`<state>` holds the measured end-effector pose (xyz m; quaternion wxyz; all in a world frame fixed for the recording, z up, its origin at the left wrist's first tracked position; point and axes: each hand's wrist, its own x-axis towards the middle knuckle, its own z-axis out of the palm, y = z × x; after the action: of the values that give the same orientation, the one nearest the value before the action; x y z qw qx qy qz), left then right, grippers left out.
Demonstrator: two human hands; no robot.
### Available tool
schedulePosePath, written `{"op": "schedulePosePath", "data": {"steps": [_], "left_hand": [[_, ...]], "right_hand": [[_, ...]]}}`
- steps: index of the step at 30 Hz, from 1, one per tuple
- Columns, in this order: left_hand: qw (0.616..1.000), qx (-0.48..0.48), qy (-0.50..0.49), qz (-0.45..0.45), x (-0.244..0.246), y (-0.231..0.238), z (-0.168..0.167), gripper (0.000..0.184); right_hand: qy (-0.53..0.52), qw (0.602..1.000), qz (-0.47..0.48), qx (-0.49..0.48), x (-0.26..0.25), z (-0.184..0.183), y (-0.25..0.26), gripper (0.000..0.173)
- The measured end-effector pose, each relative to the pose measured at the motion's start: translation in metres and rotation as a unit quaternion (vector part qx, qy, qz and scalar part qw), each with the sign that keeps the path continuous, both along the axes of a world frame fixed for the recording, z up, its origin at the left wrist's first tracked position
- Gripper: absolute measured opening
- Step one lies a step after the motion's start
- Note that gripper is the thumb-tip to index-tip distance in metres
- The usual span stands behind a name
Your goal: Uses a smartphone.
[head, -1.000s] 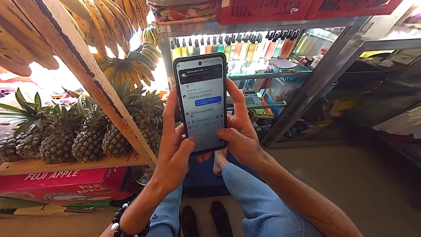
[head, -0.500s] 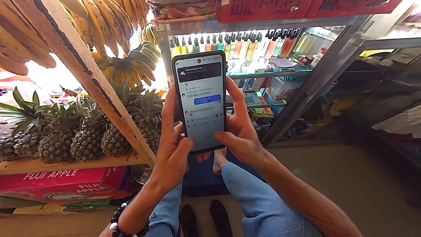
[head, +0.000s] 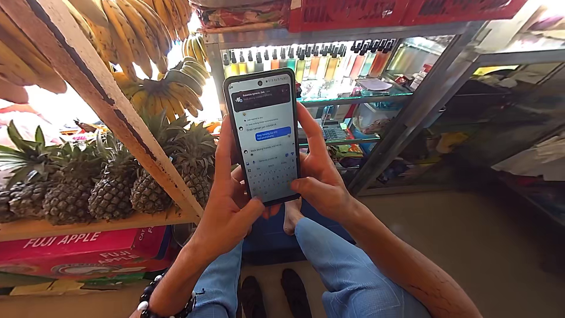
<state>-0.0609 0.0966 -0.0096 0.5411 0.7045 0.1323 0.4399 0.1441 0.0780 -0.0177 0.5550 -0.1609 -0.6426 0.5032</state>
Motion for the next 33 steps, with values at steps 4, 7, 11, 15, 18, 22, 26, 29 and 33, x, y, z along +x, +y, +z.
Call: {"op": "schedulePosePath", "data": {"steps": [4,7,11,15,18,22,26,29,33], "left_hand": [[1.0,0.004,0.0,-0.015,-0.0012,0.0025,-0.0018,0.107],[1.0,-0.004,-0.001,-0.008,-0.001,0.0016,-0.0019,0.106],[1.0,-0.007,0.001,0.004,-0.0008,0.0005,-0.0009,0.101],[1.0,-0.012,0.003,0.008,-0.0011,0.0009,-0.0017,0.097],[1.0,-0.007,-0.003,0.004,-0.0016,0.0013,-0.0025,0.095],[1.0,-0.002,-0.008,-0.003,-0.0016,0.0021,-0.0026,0.096],[1.0,-0.001,-0.003,0.003,-0.0017,0.0018,-0.0028,0.097],[1.0,-0.002,-0.002,0.008,-0.0014,0.0019,-0.0034,0.096],[1.0,0.015,0.0,0.01,0.0004,-0.0005,-0.0024,0.099]], "right_hand": [[0.002,1.0,0.014,-0.002,0.0017,-0.0001,0.0001,0.095],[0.001,1.0,0.014,-0.004,0.0014,0.0002,0.0001,0.096],[-0.002,1.0,0.009,-0.003,0.0013,-0.0002,0.0,0.097],[-0.002,1.0,0.004,-0.002,0.0003,-0.0004,-0.0001,0.099],[-0.006,1.0,0.004,-0.004,-0.0006,0.0006,-0.0009,0.099],[0.003,1.0,0.006,-0.011,-0.0031,0.0013,-0.0011,0.096],[0.005,1.0,0.004,-0.014,-0.002,-0.0003,-0.0002,0.093],[0.021,0.999,0.014,-0.022,-0.0008,-0.0016,0.001,0.084],[0.023,0.999,-0.032,-0.03,-0.0036,0.0,-0.0003,0.061]]}}
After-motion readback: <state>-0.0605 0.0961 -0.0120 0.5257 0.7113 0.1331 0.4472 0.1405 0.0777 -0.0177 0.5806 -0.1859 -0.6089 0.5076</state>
